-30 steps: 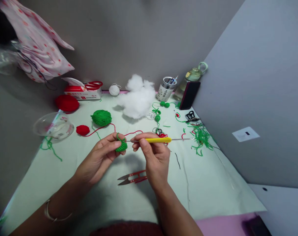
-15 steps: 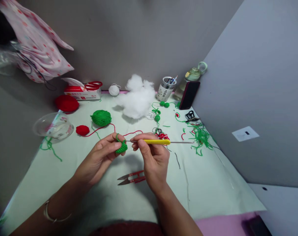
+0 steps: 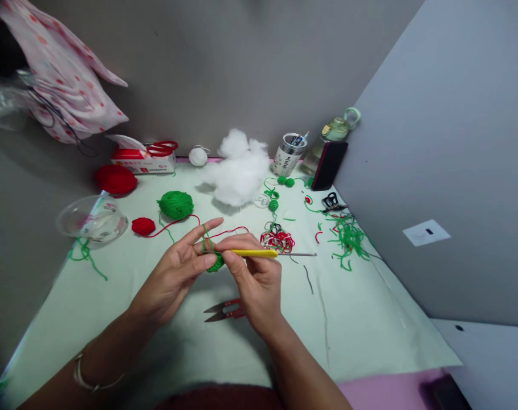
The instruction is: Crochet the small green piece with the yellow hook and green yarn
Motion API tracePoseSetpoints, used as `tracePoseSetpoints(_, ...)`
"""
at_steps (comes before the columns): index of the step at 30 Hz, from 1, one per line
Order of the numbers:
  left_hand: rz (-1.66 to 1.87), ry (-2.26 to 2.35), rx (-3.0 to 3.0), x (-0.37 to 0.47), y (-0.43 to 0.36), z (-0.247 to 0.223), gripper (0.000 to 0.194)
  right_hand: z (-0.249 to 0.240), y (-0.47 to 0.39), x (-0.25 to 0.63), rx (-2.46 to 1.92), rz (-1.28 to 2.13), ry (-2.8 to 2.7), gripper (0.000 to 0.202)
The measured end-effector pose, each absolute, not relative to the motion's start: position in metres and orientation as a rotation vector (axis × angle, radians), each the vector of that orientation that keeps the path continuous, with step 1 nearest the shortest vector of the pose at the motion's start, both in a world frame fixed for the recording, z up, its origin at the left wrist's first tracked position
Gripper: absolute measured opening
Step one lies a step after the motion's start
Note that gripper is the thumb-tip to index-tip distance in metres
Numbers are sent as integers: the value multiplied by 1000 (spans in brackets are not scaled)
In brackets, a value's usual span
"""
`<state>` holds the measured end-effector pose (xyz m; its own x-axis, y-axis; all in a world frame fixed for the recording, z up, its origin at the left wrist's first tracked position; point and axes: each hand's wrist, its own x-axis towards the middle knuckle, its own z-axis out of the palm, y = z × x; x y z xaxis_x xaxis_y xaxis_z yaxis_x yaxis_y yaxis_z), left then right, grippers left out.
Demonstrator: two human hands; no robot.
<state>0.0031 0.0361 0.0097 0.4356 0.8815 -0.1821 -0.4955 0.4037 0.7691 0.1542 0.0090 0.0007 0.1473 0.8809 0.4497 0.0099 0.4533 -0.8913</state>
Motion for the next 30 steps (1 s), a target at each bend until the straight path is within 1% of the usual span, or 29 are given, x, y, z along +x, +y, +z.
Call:
tracePoseSetpoints(2,955,658,721,5,36,9,57,1,10,152,-914,752,-1273,16)
tracePoseSetpoints(5,972,687,765,5,36,8,37,1,10,148,-940,777,-1242,15)
tracePoseSetpoints(7,979,708,759,3,35,4,30,0,9,145,-967,845,-1203,13)
tracePoseSetpoints(12,983,790,680,-10,29,-19,30,-13,10,130,-997,1176,-1039,8)
tracePoseSetpoints(19,1048,839,549,-22,25,-59,25,-52,19,106,-1078,1487,-797,23)
tracePoseSetpoints(23,1036,814,522,-26,26,-66,23,-60,22,102,-1077,1538,-757,27)
tracePoseSetpoints(30,1033,795,492,-28,25,-65,19,-58,21,101,-1076,1570,-730,30)
